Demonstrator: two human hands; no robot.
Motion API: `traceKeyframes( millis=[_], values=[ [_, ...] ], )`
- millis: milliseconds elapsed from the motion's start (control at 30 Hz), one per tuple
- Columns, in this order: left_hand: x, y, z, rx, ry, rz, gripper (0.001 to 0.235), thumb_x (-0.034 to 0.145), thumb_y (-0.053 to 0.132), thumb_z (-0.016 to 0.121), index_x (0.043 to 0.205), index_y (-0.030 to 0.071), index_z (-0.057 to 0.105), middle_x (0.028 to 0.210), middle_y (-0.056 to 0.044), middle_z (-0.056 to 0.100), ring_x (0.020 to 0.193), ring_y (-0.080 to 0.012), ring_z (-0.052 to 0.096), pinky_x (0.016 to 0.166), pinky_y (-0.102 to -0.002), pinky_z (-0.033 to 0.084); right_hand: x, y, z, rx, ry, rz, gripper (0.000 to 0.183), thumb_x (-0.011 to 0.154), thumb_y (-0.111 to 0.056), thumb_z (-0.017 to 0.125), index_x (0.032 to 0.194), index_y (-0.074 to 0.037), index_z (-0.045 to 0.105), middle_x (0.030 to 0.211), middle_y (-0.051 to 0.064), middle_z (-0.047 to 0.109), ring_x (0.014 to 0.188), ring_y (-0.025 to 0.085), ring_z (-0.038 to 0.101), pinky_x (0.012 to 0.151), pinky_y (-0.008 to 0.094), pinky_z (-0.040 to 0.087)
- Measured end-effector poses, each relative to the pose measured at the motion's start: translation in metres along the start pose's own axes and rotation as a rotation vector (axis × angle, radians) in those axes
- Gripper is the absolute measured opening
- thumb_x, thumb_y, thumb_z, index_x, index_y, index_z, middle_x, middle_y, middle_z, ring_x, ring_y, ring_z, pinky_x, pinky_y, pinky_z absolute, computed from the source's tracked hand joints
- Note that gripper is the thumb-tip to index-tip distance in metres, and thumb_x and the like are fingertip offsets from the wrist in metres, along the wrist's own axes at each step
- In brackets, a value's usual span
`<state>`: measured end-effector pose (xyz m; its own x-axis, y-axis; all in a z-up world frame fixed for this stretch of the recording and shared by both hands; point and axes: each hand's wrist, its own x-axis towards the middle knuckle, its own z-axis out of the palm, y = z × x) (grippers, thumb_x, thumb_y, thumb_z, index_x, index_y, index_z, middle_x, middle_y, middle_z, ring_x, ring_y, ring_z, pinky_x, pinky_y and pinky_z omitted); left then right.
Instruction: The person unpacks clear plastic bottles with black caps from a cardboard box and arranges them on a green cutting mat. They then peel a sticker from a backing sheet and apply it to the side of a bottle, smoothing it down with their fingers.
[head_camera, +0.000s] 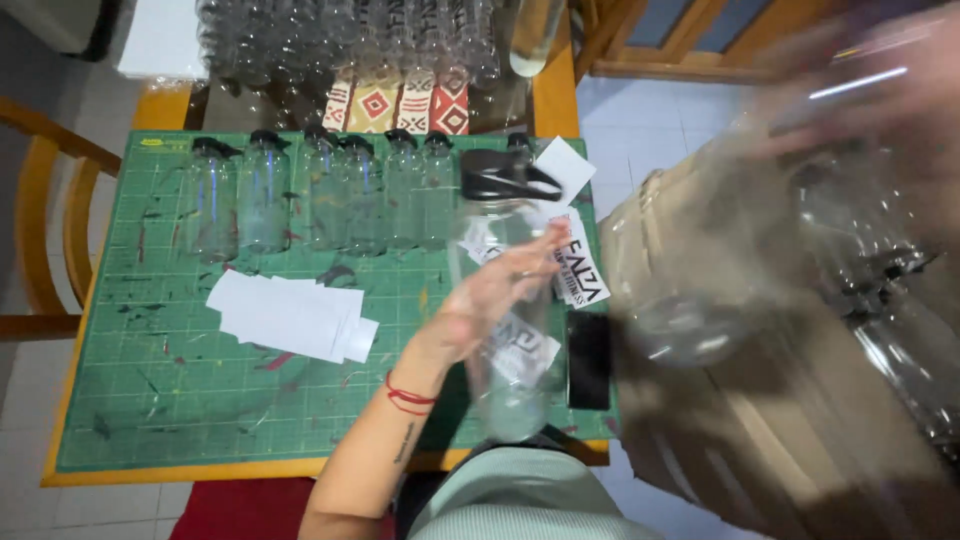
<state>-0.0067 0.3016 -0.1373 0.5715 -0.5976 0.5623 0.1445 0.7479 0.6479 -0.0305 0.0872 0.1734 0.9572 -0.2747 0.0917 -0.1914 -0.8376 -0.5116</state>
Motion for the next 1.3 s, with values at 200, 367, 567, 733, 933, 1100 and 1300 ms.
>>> traceKeyframes(
  millis=[200, 367, 567, 733, 933, 1100, 1300],
  values=[
    [-0.060, 0.064, -0.032, -0.110, -0.061, 0.035, 0.087, 0.097, 0.087, 0.052, 0.158, 0.025, 0.063, 0.187, -0.007, 0.004, 0.175, -0.0482, 0.005, 0.142, -0.079, 0.010, 0.019, -0.020, 0.214, 0.457, -0.499, -0.213, 0.057, 0.105, -0.046, 0.048, 0.148, -0.010, 0.037, 0.122, 0.006, 0.063, 0.096, 0.016, 0.077, 0.071, 0.026, 0.071],
    [-0.161, 0.073, -0.060, -0.285, 0.291, -0.089, 0.095, 0.087, 0.089, 0.068, 0.146, 0.014, 0.062, 0.184, -0.012, -0.004, 0.165, -0.0465, 0.019, 0.122, -0.081, 0.031, -0.018, -0.017, 0.352, 0.733, -0.615, -0.005, 0.073, 0.105, -0.057, 0.034, 0.163, -0.013, 0.031, 0.142, 0.019, 0.068, 0.102, 0.020, 0.077, 0.073, 0.028, 0.069],
    [-0.247, 0.085, -0.068, -0.348, 0.399, -0.081, 0.087, 0.090, 0.089, 0.065, 0.145, 0.021, 0.067, 0.183, -0.006, -0.003, 0.161, -0.0407, 0.023, 0.123, -0.082, 0.024, -0.059, 0.033, 0.444, 0.897, -0.625, 0.043, 0.066, 0.111, -0.047, 0.036, 0.164, -0.007, 0.035, 0.142, 0.018, 0.069, 0.124, 0.027, 0.070, 0.099, 0.036, 0.064],
    [-0.256, 0.102, -0.075, -0.390, 0.386, -0.026, 0.083, 0.093, 0.082, 0.073, 0.146, 0.019, 0.066, 0.182, -0.007, -0.004, 0.162, -0.0472, 0.018, 0.123, -0.088, 0.016, 0.038, 0.162, 0.476, 0.167, -0.137, -0.050, 0.074, 0.107, -0.042, 0.055, 0.158, 0.011, 0.041, 0.156, 0.032, 0.052, 0.103, 0.025, 0.037, 0.084, 0.037, 0.029],
    [-0.266, 0.098, -0.087, -0.380, 0.424, -0.032, 0.086, 0.092, 0.083, 0.075, 0.145, 0.015, 0.065, 0.183, -0.009, -0.006, 0.161, -0.0482, 0.019, 0.122, -0.082, 0.026, 0.096, 0.222, 0.478, -0.199, -0.207, 0.322, 0.094, 0.104, -0.040, 0.070, 0.173, -0.009, 0.014, 0.171, 0.028, 0.027, 0.149, 0.052, 0.036, 0.119, 0.062, 0.041],
    [-0.264, 0.098, -0.094, -0.334, 0.413, -0.048, 0.087, 0.093, 0.086, 0.071, 0.148, 0.019, 0.064, 0.183, -0.009, -0.009, 0.162, -0.0515, 0.014, 0.119, -0.085, 0.026, 0.097, 0.239, 0.509, -0.194, 0.138, -0.120, 0.082, 0.103, -0.020, 0.072, 0.168, 0.006, 0.030, 0.139, 0.030, 0.060, 0.092, 0.023, 0.064, 0.071, 0.025, 0.061],
    [-0.260, 0.094, -0.094, -0.302, 0.421, -0.046, 0.088, 0.096, 0.086, 0.067, 0.152, 0.018, 0.061, 0.183, -0.011, -0.008, 0.162, -0.0496, 0.018, 0.121, -0.082, 0.029, 0.112, 0.155, 0.494, 0.093, -0.306, 0.324, 0.096, 0.106, -0.031, 0.068, 0.175, -0.020, 0.002, 0.172, 0.027, 0.031, 0.147, 0.047, 0.049, 0.119, 0.062, 0.045]
  ],
)
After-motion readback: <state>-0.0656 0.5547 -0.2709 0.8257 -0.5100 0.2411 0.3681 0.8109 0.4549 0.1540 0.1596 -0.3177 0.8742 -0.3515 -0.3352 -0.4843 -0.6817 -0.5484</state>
